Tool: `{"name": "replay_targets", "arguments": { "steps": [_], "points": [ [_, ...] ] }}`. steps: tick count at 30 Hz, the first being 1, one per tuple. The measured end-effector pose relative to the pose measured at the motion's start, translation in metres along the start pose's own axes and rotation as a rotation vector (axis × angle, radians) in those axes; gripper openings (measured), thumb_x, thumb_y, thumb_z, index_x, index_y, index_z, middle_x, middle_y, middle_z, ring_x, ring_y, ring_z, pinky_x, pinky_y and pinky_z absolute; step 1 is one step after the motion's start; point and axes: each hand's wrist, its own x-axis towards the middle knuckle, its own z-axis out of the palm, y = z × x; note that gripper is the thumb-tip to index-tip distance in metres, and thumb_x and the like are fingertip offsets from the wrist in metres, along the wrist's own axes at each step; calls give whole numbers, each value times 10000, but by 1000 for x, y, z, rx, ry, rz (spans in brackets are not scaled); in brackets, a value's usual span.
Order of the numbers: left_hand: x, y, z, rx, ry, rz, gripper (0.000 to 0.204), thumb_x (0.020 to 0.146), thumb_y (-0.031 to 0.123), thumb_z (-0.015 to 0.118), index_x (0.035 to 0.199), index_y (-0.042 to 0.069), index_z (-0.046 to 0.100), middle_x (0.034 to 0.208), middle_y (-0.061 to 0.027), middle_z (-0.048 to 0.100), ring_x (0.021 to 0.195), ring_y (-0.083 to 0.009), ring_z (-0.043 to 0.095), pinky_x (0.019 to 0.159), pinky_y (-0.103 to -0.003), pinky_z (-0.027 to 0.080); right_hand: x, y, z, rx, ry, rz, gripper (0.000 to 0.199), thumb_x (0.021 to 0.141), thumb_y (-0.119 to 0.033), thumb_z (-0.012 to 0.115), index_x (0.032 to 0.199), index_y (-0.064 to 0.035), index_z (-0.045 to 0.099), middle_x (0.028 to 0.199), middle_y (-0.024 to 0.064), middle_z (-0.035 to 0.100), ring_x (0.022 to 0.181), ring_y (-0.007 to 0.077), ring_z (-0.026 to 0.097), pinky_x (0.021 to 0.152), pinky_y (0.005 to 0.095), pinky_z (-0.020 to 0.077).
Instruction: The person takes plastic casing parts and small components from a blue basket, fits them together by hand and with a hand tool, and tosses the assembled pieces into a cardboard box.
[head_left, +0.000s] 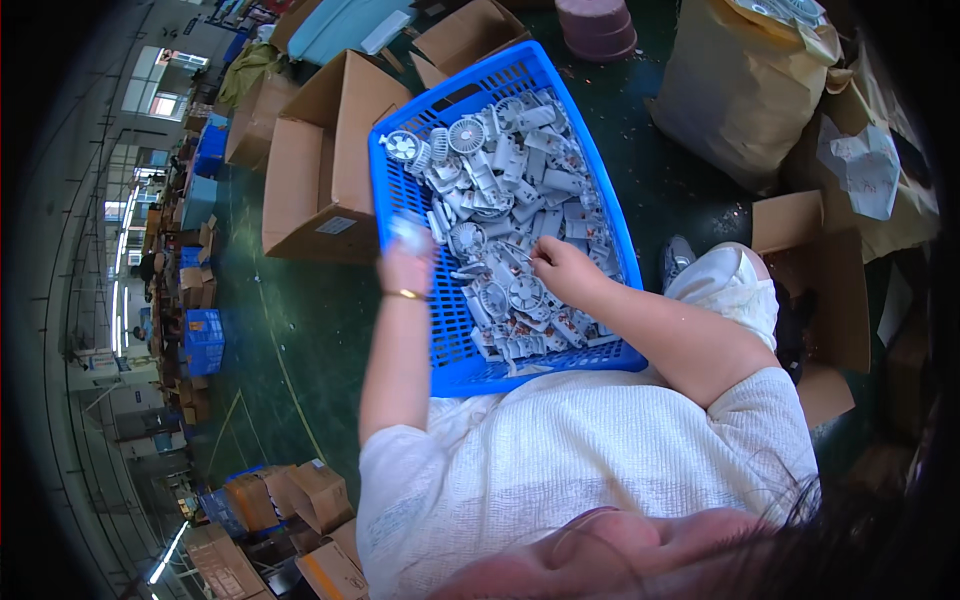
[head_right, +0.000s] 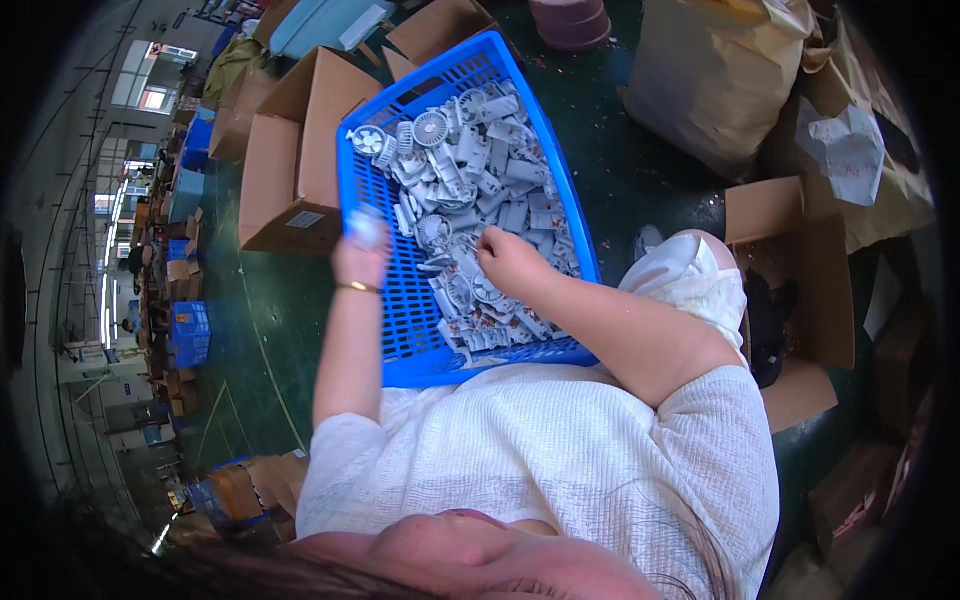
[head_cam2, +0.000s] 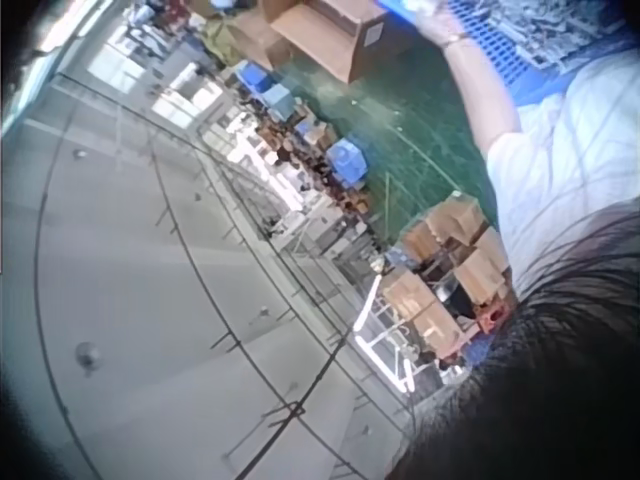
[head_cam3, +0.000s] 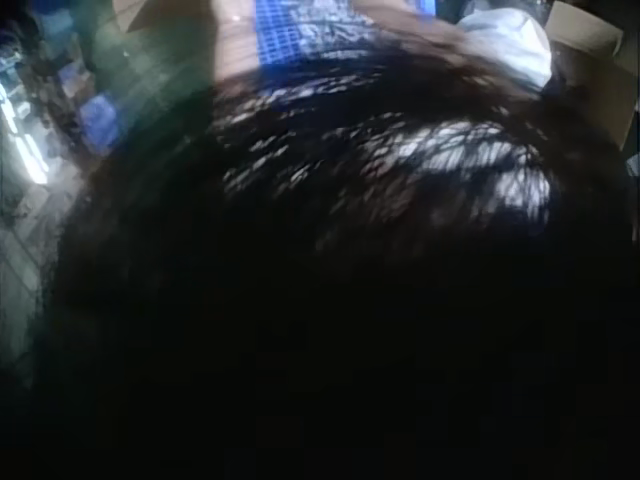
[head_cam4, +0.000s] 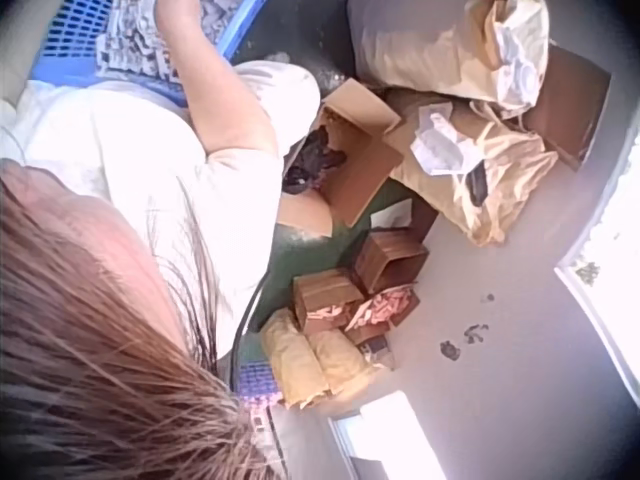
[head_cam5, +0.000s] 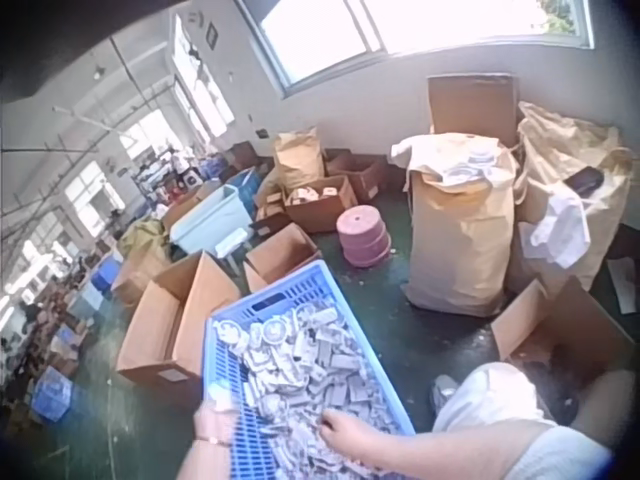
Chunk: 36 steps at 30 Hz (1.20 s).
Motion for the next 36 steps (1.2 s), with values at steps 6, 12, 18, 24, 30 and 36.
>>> {"name": "replay_targets", "arguments": {
  "steps": [6, 12, 18, 24, 30, 36],
  "points": [
    [41, 49, 50, 112, 354, 369, 131, 812, 119, 446, 909, 32, 446, 914, -137, 508, 857, -288, 568, 691, -373, 488, 2, 12, -13, 151, 45, 68, 145, 796, -153, 497, 851, -20, 514, 719, 121, 561, 643, 224, 551, 590, 341, 427],
    [61, -161, -30, 701, -215, 61, 308, 725, 186, 600, 973, 7, 561, 883, -166, 597, 748, -308, 587, 666, -374, 479, 11, -16, -24, 762, 124, 148, 83, 863, -118, 451, 874, -43, 485, 733, 35, 529, 544, 99, 461, 494, 224, 378],
    [45, -251, 11, 1963, -726, 39, 381, 712, 119, 569, 1083, 52, 522, 1093, -151, 508, 1057, -309, 463, 880, -390, 398, 12, -10, -36, 916, 228, 327, 84, 861, -119, 441, 875, -48, 484, 732, 37, 528, 554, 109, 480, 496, 233, 387],
    [59, -307, -14, 2131, -802, -204, 374, 756, 131, 505, 1130, 120, 513, 1236, -95, 395, 1176, -269, 351, 918, -397, 361, 13, -5, -37, 948, 213, 414, 88, 859, -127, 447, 879, -50, 485, 726, 34, 526, 553, 105, 483, 500, 231, 395],
    [54, -275, 70, 2104, -820, -444, 344, 744, 141, 543, 1086, 103, 561, 1181, -117, 452, 1097, -292, 455, 880, -377, 416, 11, 29, -53, 976, 264, 456, 91, 857, -130, 445, 881, -53, 487, 733, 35, 527, 552, 105, 483, 501, 230, 395],
    [38, -203, 17, 2211, -879, -137, 256, 675, 180, 615, 913, 87, 607, 953, -160, 576, 918, -308, 554, 789, -363, 451, 16, -1, -31, 911, 179, 409, 85, 853, -125, 447, 877, -55, 488, 742, 42, 529, 550, 110, 484, 493, 233, 388]
  ]
}}
